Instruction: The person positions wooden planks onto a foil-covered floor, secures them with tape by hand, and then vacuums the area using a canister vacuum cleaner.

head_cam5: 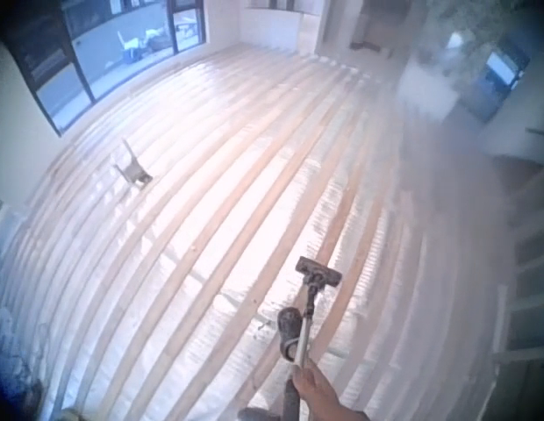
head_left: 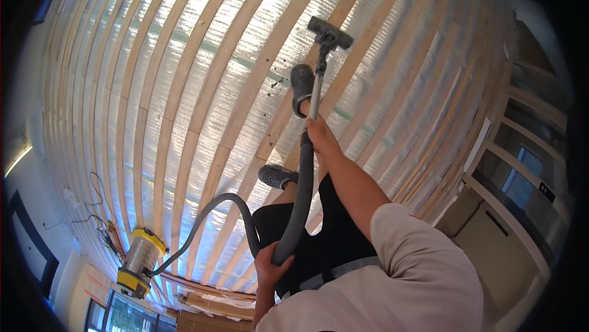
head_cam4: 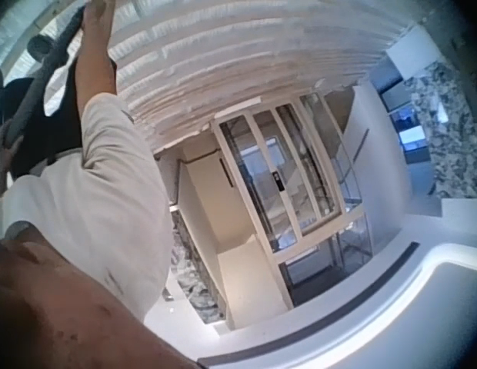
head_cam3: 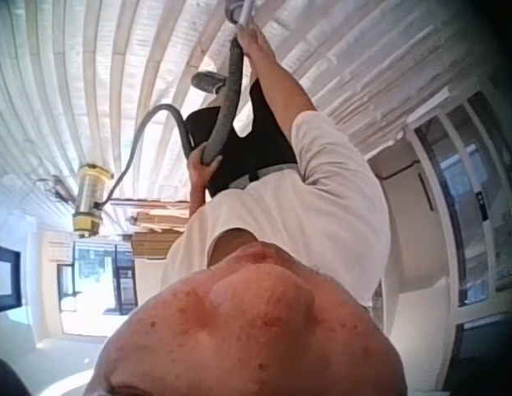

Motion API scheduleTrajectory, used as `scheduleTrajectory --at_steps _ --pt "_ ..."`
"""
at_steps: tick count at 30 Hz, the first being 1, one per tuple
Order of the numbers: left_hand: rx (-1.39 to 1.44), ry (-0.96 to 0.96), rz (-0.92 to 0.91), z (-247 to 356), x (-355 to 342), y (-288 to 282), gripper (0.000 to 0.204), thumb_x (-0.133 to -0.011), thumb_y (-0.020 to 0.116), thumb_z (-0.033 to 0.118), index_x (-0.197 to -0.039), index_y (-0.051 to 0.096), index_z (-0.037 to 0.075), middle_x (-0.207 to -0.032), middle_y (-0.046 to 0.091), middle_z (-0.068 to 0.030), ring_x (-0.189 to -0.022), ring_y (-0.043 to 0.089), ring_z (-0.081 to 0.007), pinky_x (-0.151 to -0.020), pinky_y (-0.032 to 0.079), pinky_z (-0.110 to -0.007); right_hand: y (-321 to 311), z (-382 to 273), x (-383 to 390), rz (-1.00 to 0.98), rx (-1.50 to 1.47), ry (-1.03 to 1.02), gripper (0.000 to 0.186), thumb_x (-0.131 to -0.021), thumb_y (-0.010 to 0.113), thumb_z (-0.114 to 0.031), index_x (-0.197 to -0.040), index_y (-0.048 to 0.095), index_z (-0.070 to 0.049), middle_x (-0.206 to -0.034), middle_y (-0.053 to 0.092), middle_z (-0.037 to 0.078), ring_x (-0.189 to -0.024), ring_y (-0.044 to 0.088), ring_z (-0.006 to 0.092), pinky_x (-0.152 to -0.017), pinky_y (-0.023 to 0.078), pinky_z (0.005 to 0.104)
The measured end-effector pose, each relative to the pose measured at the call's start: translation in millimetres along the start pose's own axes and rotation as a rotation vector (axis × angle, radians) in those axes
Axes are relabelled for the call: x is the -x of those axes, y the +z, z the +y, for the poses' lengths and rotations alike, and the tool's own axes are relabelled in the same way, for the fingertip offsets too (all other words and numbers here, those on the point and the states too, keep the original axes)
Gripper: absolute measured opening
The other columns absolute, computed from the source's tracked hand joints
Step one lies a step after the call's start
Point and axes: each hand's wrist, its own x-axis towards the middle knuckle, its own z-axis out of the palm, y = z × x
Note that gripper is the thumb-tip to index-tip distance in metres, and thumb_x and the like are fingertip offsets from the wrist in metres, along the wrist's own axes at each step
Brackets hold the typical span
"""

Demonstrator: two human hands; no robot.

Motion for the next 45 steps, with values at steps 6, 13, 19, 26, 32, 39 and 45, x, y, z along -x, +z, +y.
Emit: scheduleTrajectory --at_steps 6,13,19,26,32,39,45 --pt "0.049 0.062 0.077 -55.1 81.5 -24.6 0.057 -0.057 0.088 0.023 -0.106 0.068 0.002 -0.088 0.067 -0.0148 -0.082 0.065 -0.0339 -0.074 0.052 -0.041 19.6 110.5 52.3 0.166 0.361 -0.060 0.044 -0.095 0.051 -0.035 -0.095 0.058 0.009 -0.070 0.062 0.020 -0.059 0.064 0.0348 -0.052 0.052 0.0479" --pt "0.062 -0.059 0.111 -67.1 134.7 -50.0 0.054 -0.068 0.082 0.019 -0.115 0.063 -0.001 -0.097 0.067 -0.0207 -0.086 0.064 -0.0346 -0.080 0.052 -0.042 26.4 235.2 93.8 0.024 0.736 -0.039 0.044 -0.097 0.048 -0.038 -0.082 0.063 0.000 -0.073 0.066 0.016 -0.062 0.068 0.0292 -0.063 0.054 0.0417" --pt "0.196 -0.069 0.112 -53.8 93.9 -52.1 0.053 -0.070 0.078 0.010 -0.119 0.062 -0.001 -0.101 0.068 -0.0176 -0.092 0.064 -0.0269 -0.084 0.052 -0.039 38.2 57.3 120.2 -0.020 0.052 0.482 0.038 -0.086 0.067 -0.028 -0.084 0.056 0.008 -0.068 0.058 0.019 -0.053 0.062 0.0333 -0.045 0.052 0.0485" --pt "0.391 -0.294 0.056 39.6 23.8 -65.7 0.064 -0.068 0.088 0.021 -0.122 0.059 0.001 -0.108 0.066 -0.0151 -0.099 0.061 -0.0243 -0.087 0.051 -0.038 37.0 -29.6 108.9 -0.019 -0.090 0.500 0.029 -0.084 0.069 -0.020 -0.086 0.060 0.008 -0.069 0.061 0.019 -0.055 0.064 0.0317 -0.046 0.052 0.0452" --pt "0.362 -0.275 0.070 65.8 -41.1 -75.6 0.061 -0.069 0.089 0.026 -0.116 0.061 0.002 -0.107 0.066 -0.0162 -0.099 0.062 -0.0276 -0.086 0.051 -0.040 7.9 -158.5 86.7 -0.122 -0.382 0.386 0.029 -0.088 0.063 -0.025 -0.073 0.058 -0.001 -0.063 0.059 0.014 -0.053 0.062 0.0286 -0.050 0.053 0.0434" --pt "-0.060 0.063 0.038 137.2 -153.0 -60.6 0.061 -0.060 0.091 0.040 -0.097 0.067 -0.001 -0.087 0.067 -0.0184 -0.084 0.066 -0.0368 -0.077 0.053 -0.043 -48.4 -286.9 -23.1 -0.032 -0.341 0.058 0.029 -0.088 0.066 -0.025 -0.078 0.057 0.001 -0.063 0.059 0.014 -0.052 0.063 0.0286 -0.049 0.054 0.0420" --pt "-0.105 0.263 -0.007 234.4 -280.1 -54.3 0.054 -0.065 0.087 0.040 -0.099 0.068 0.004 -0.086 0.067 -0.0188 -0.082 0.066 -0.0377 -0.072 0.052 -0.044 -63.0 -396.3 -132.0 -0.012 -0.275 -0.133 0.024 -0.088 0.065 -0.017 -0.100 0.048 -0.005 -0.075 0.054 0.011 -0.055 0.061 0.0273 -0.047 0.055 0.0442"
